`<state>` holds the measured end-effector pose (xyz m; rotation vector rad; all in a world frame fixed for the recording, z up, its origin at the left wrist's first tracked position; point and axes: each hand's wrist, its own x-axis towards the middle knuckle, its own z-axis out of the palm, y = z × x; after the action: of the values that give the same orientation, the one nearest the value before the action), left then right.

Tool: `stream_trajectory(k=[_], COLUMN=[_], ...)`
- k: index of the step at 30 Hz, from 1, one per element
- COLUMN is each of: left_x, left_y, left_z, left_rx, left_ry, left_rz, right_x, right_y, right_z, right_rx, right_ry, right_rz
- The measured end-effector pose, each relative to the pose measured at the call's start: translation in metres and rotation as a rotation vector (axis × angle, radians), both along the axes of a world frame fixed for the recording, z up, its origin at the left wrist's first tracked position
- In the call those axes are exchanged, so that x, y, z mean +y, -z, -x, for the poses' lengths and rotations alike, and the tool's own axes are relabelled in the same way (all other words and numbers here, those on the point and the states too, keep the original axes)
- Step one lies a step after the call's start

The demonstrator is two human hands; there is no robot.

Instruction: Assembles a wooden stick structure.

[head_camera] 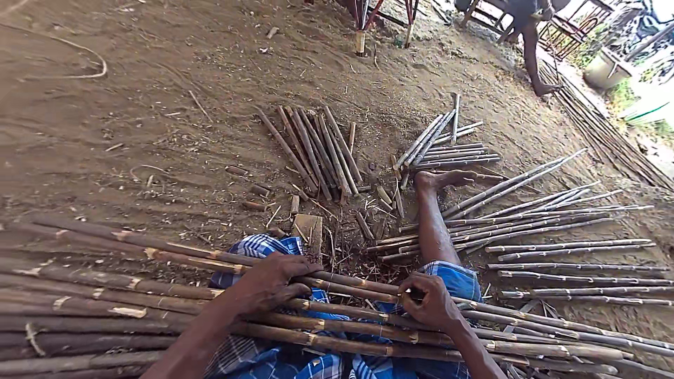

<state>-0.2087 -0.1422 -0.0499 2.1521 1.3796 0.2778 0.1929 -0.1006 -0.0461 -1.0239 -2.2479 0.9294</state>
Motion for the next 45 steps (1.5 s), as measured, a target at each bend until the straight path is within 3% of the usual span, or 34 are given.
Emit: stream_trajectory(k=[7, 11, 14, 16, 19, 21, 25, 28, 30, 33, 36, 39, 42, 45], left_x=[0.002, 0.002, 0.004, 0.009, 0.011, 0.008, -0.005, -0.012, -0.007, -0.001, 0.008, 0.01, 0.008, 0.009], left_y=[0.0, 0.003, 0.01, 0.007, -0.02, -0.04, -0.046, -0.039, -0.053, -0.062, -0.023, 0.007, 0.006, 0.004], left_z=[-0.002, -0.001, 0.004, 0.018, 0.071, 0.117, 0.197, 0.215, 0.184, 0.065, -0.026, -0.043, -0.039, -0.034], left_rx=[-0.005, -0.001, -0.025, -0.042, -0.062, -0.099, -0.173, 0.043, 0.251, 0.221, 0.129, 0.073, 0.043, 0.051], left_ry=[0.004, 0.007, 0.023, 0.009, -0.072, -0.154, -0.311, -0.349, -0.323, -0.174, 0.081, 0.144, 0.142, 0.137], left_rz=[0.016, 0.004, -0.043, -0.067, -0.011, 0.089, 0.319, 0.357, 0.27, 0.088, 0.057, -0.047, -0.068, -0.063], right_x=[-0.002, 0.014, 0.03, 0.031, 0.027, 0.022, 0.007, 0.004, 0.007, 0.003, 0.0, 0.004, 0.011, 0.018], right_y=[0.0, -0.011, -0.021, -0.025, -0.027, -0.021, 0.001, 0.002, -0.003, -0.009, -0.009, -0.02, -0.026, -0.017], right_z=[-0.003, 0.005, 0.014, 0.009, -0.015, -0.032, -0.024, 0.008, 0.032, 0.08, 0.118, 0.099, 0.041, -0.009], right_rx=[-0.037, -0.194, -0.344, -0.218, -0.132, -0.287, -0.511, -0.561, -0.587, -0.621, -0.594, -0.438, -0.058, 0.019], right_ry=[-0.015, 0.155, 0.166, 0.17, 0.068, 0.007, -0.032, -0.064, -0.079, -0.088, -0.112, -0.055, 0.014, 0.087], right_rz=[-0.004, 0.315, 0.497, 0.447, 0.162, -0.036, -0.161, -0.098, 0.0, 0.111, 0.129, 0.227, 0.229, 0.248])
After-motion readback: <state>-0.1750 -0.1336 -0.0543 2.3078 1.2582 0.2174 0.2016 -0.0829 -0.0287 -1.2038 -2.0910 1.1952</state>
